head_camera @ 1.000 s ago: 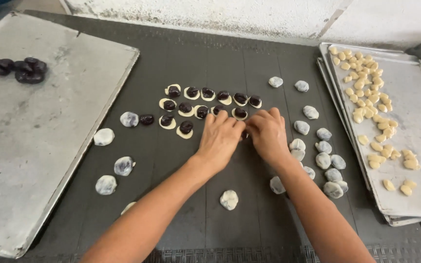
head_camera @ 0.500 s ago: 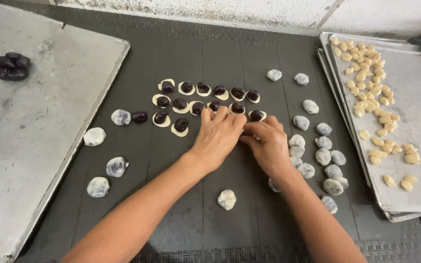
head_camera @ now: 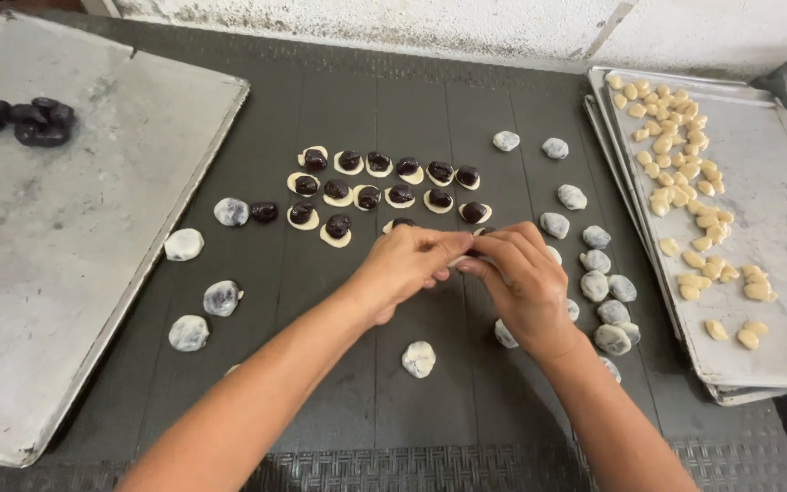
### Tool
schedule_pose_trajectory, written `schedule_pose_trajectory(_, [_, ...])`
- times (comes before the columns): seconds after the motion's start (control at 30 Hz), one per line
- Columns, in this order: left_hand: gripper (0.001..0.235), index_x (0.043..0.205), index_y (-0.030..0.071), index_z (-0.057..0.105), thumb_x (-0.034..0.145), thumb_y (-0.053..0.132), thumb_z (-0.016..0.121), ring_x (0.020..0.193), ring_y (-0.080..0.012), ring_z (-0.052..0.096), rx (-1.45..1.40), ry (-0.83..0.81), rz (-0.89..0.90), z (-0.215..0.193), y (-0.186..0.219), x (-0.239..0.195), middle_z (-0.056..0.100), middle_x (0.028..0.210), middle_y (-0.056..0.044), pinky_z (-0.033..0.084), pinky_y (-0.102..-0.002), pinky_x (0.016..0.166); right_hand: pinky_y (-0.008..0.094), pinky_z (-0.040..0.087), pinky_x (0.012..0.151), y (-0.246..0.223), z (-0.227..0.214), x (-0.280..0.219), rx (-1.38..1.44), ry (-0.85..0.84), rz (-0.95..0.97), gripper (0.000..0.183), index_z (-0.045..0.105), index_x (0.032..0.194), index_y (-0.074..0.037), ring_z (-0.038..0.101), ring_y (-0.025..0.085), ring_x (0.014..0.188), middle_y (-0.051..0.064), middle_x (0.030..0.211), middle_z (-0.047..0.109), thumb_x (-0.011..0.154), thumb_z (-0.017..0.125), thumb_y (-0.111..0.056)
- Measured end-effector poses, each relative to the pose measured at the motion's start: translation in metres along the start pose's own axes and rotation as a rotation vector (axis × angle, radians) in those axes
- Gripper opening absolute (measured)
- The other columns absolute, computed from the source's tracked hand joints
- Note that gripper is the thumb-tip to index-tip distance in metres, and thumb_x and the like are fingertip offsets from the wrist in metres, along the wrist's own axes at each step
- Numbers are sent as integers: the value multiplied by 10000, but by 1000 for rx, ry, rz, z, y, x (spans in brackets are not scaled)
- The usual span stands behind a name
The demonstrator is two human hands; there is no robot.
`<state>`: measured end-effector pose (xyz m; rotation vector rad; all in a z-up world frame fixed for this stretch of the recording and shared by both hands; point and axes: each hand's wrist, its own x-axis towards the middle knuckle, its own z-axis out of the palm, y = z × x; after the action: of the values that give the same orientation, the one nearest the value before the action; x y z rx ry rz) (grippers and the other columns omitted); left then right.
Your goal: The person wraps small dark fillings into white dough pieces by hand on a dark mat. They repeatedly pick up a dough piece, place a filling on it, fold and seal the dough around the filling, and set the finished dumpling aside. A tray of pre-portioned dough pieces is visible to the right.
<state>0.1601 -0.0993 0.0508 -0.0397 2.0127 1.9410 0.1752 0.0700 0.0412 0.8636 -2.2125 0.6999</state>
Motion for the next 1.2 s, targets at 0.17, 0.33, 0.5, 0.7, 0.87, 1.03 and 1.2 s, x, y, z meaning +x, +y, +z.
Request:
schedule_pose_trajectory(0.17, [313, 1155, -26, 679, 890, 142, 685, 715, -166, 689, -377, -27, 19, 14, -40, 10, 699, 858, -156, 620, -239, 650, 325, 539, 700, -18, -6, -1, 236, 17, 280, 96, 759, 921, -67, 629, 185, 754, 25, 813, 699, 830, 743, -41])
schedule_pose_trajectory(0.33, [275, 1105, 0, 636, 878, 138, 709, 674, -174, 706, -639, -153, -118, 1, -52, 1, 622, 825, -55, 639, -263, 596, 327, 548, 699, -37, -8, -16, 350, 95, 364, 237, 737, 1012, -37, 636, 170, 730, 66, 865, 697, 781, 789, -41])
schedule_pose_trajectory(0.5, [184, 1031, -31, 642, 901, 98, 650, 659, -150, 673, -425, -179, -85, -1, -61, 0, 579, 826, -75, 613, -220, 553, 303, 535, 644, -41, 6, -33, 299, 128, 330, 99, 749, 898, -48, 657, 191, 653, 59, 766, 691, 803, 777, -53])
schedule_pose_trajectory(0.7, [366, 1278, 127, 489, 920, 148, 562, 923, -316, 639, 854, -32, 478, -4, -46, -20, 601, 918, -132, 554, -427, 757, 405, 548, 717, -29, 34, -41, 124, -103, 439, 230, 691, 974, -70, 662, 277, 755, 67, 869, 648, 792, 782, -179])
schedule_pose_trajectory(0.87, [512, 1407, -39, 374, 920, 28, 515, 868, -382, 613, 960, 81, 677, 3, -62, -31, 591, 820, -206, 525, -469, 796, 372, 515, 759, -17, 48, -41, 115, -56, 264, 64, 659, 794, -32, 585, 293, 787, 73, 789, 605, 816, 716, -14])
schedule_pose_trajectory(1.03, [404, 1295, 36, 486, 913, 148, 550, 969, -320, 518, 978, 146, 662, -19, -69, -32, 587, 1021, -150, 433, -432, 800, 368, 533, 825, -22, 28, -40, 65, -197, 418, 178, 735, 958, -119, 610, 231, 927, 26, 924, 662, 796, 777, -179])
schedule_pose_trajectory(1.2, [207, 1087, 91, 556, 931, 227, 558, 880, -294, 528, 810, 136, 631, -16, -91, -16, 547, 861, -82, 445, -391, 769, 314, 538, 720, -25, 37, -49, 17, -187, 455, 126, 722, 837, -83, 609, 206, 798, 31, 787, 633, 794, 801, -172])
